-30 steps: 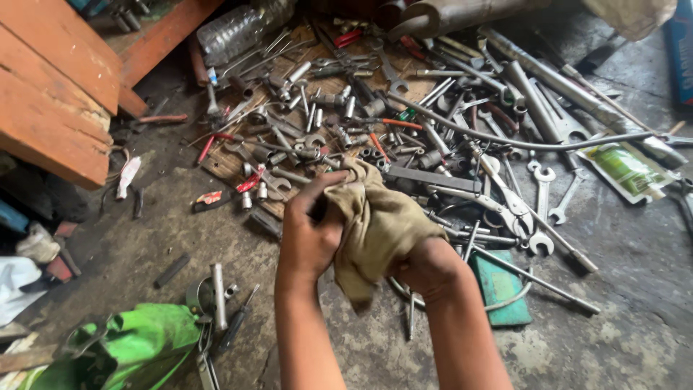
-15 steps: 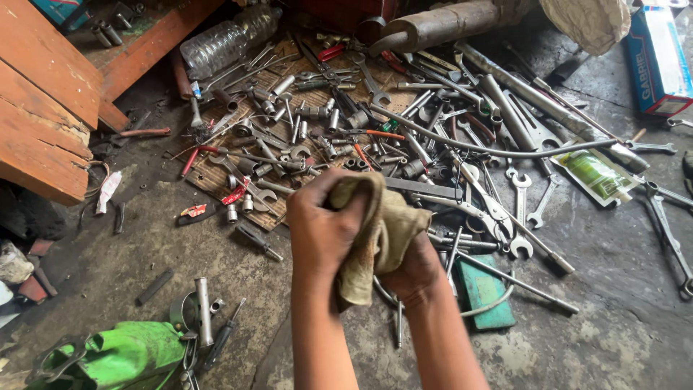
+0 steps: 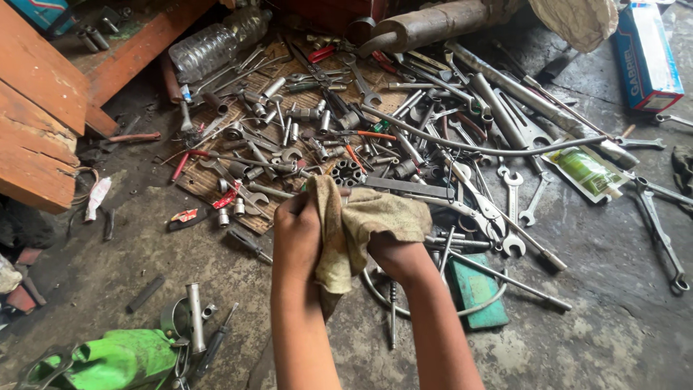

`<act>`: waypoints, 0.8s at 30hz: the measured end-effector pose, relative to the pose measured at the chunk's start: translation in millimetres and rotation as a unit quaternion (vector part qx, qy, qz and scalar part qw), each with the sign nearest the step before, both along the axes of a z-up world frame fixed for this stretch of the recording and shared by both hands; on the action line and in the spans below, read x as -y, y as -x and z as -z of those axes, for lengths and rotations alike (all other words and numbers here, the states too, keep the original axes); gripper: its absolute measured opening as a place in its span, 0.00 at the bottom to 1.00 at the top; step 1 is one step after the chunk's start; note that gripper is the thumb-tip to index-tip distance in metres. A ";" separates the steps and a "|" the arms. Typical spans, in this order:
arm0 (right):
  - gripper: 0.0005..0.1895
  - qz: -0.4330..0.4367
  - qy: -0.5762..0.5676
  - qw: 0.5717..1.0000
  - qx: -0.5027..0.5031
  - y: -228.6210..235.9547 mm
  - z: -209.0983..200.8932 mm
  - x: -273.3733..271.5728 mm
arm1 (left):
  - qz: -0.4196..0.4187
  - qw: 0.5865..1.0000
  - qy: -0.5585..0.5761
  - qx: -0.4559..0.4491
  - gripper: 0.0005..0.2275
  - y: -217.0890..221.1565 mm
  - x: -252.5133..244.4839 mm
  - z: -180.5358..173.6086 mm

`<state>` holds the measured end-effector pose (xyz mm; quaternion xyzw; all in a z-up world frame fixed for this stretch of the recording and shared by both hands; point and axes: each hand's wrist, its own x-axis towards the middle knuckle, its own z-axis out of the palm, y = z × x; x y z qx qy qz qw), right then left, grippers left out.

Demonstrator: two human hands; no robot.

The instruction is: The person wipes a cylindrical metal tool with a cloth, then picks up a socket and wipes it thoroughly. They continue to wipe a long metal rod and other small metal parts from a pile of tools on the floor.

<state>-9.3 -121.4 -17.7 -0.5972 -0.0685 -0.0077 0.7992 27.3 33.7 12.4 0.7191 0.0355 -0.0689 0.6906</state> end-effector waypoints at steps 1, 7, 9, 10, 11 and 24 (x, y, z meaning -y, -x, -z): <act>0.15 0.024 -0.010 1.000 -0.014 -0.2 3.3 1.7 | -0.007 1.000 0.017 0.012 0.17 2.2 5.9 -3.5; 0.14 0.063 -0.163 0.975 -0.136 -6.0 30.5 20.5 | 0.025 0.987 0.061 0.148 0.17 7.8 32.0 -22.7; 0.15 0.066 -0.158 0.975 -0.145 -4.6 34.2 28.4 | 0.026 0.986 0.021 0.161 0.17 9.8 36.5 -24.7; 0.15 0.063 -0.148 0.974 -0.159 -5.0 34.0 31.6 | 0.024 0.986 0.007 0.167 0.18 10.2 38.1 -24.9; 0.15 0.061 -0.137 0.973 -0.173 -5.0 32.7 34.7 | 0.023 0.985 -0.006 0.173 0.18 10.8 39.7 -24.5; 0.27 -0.005 -0.456 0.888 -0.062 -6.8 -16.7 19.0 | 0.012 0.962 0.057 0.267 0.14 25.5 50.4 -54.2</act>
